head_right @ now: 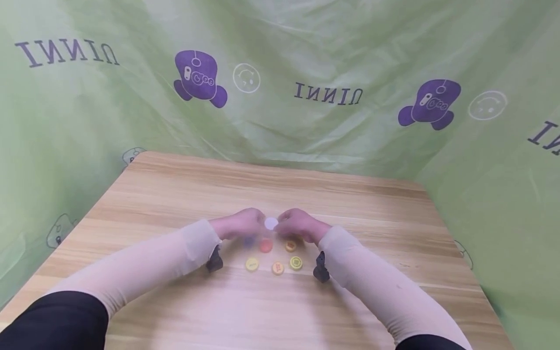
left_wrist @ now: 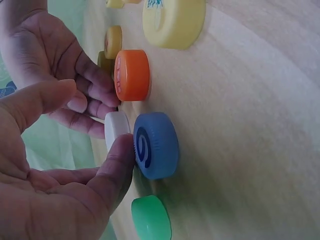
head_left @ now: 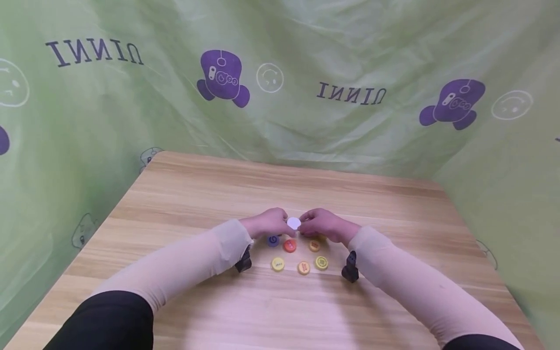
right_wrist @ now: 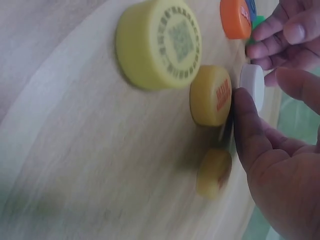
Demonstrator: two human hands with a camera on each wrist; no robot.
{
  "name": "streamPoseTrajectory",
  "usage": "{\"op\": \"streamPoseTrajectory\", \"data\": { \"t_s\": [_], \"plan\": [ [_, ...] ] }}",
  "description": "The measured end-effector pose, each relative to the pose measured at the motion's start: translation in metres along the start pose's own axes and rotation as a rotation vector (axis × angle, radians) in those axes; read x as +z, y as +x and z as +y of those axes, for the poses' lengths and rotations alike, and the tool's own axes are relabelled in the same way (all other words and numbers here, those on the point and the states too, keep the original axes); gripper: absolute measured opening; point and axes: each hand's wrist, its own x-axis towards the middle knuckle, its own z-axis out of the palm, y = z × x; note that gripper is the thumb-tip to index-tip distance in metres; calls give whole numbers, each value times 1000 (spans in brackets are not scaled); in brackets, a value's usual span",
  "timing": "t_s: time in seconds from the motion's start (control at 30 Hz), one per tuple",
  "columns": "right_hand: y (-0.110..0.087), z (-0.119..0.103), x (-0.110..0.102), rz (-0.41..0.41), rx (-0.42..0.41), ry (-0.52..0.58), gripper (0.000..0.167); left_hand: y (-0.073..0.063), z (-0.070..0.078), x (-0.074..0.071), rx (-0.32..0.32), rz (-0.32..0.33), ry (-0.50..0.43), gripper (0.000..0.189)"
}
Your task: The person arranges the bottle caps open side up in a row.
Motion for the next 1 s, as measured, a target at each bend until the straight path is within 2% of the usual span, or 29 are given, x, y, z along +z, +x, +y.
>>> {"op": "streamPoseTrajectory", "data": {
  "t_s": [0.2,0.37,0.53,0.7,1.0],
  "plan": [
    [4,-2,9,46,-8,-23,39,4,-2,4,8,14,-72,23],
    [6,-5,15,134,2,-149,34,6,-4,5,27,21,-96,19],
    [9,-5,20,194,-1,-233,31,5,-4,6,-1,31,-133,21],
    [9,-3,17,205,-25,-271,29,6,-5,10,-12,41,-196,20],
    [7,-6,13,192,-79,-309,32,10,-4,10,-19,73,-238,23]
  ]
}}
